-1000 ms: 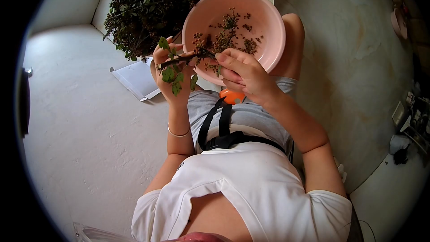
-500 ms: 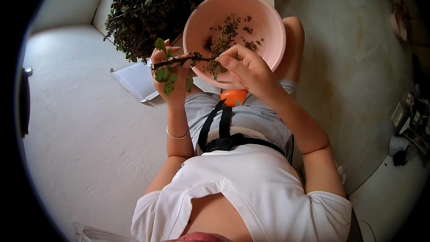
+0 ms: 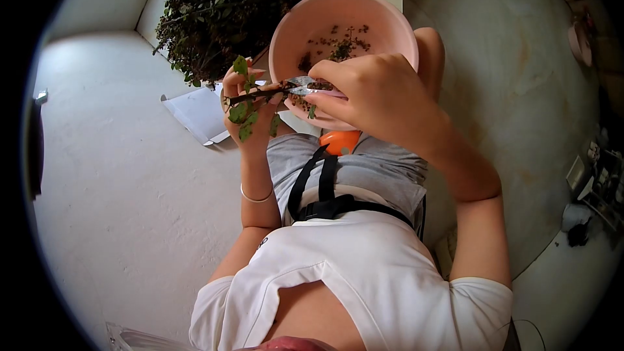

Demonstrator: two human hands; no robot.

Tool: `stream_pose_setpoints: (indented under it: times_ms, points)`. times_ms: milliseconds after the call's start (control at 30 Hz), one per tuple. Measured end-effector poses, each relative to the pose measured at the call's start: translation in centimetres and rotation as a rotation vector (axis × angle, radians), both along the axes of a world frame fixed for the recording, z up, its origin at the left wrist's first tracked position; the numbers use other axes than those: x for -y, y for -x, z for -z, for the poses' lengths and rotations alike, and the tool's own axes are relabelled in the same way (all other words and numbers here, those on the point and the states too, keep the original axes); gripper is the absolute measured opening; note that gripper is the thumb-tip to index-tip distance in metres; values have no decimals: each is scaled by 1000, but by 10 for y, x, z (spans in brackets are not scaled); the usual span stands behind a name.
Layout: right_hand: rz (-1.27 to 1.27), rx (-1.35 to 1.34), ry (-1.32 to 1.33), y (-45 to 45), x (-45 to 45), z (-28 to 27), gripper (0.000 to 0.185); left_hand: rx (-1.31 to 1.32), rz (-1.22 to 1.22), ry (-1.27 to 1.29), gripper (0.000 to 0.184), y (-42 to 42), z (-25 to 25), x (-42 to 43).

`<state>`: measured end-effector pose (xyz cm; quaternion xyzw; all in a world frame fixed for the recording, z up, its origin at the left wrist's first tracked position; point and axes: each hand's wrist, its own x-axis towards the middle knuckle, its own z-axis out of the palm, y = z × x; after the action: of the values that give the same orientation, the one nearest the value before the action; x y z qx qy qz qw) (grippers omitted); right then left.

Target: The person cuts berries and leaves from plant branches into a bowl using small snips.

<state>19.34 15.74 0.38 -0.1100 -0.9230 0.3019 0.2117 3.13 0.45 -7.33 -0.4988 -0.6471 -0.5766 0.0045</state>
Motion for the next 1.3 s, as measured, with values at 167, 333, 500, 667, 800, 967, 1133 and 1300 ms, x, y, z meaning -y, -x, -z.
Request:
stream_pose_setpoints:
  times_ms: [167, 333, 500, 667, 800, 967, 1133, 1300]
  points:
    - [-7, 64, -76, -1, -6, -2, 20, 31, 10, 1, 25, -5, -2, 1]
    - [-20, 59, -71, -1, -11, -2, 20, -25, -1, 57, 27, -4, -4, 3]
    - [-27, 224, -76, -3, -11, -11, 20, -21, -21, 94, 30, -7, -7, 4]
    - [-3, 252, -71, -6, -13, -12, 20, 6, -3, 46, 31, -4, -4, 4]
    - [-51, 83, -109, -6, -14, -12, 22, -30, -5, 64, 34, -4, -3, 5]
    - [-76, 181, -142, -4, -15, -13, 23, -140, 23, 108, 35, -6, -7, 5]
    - [-146, 280, -217, 3, -23, -26, 24, -111, 59, 58, 31, -7, 1, 3]
    - [-293, 420, -207, 16, -34, -34, 25, -139, 70, 73, 28, -9, -1, 1]
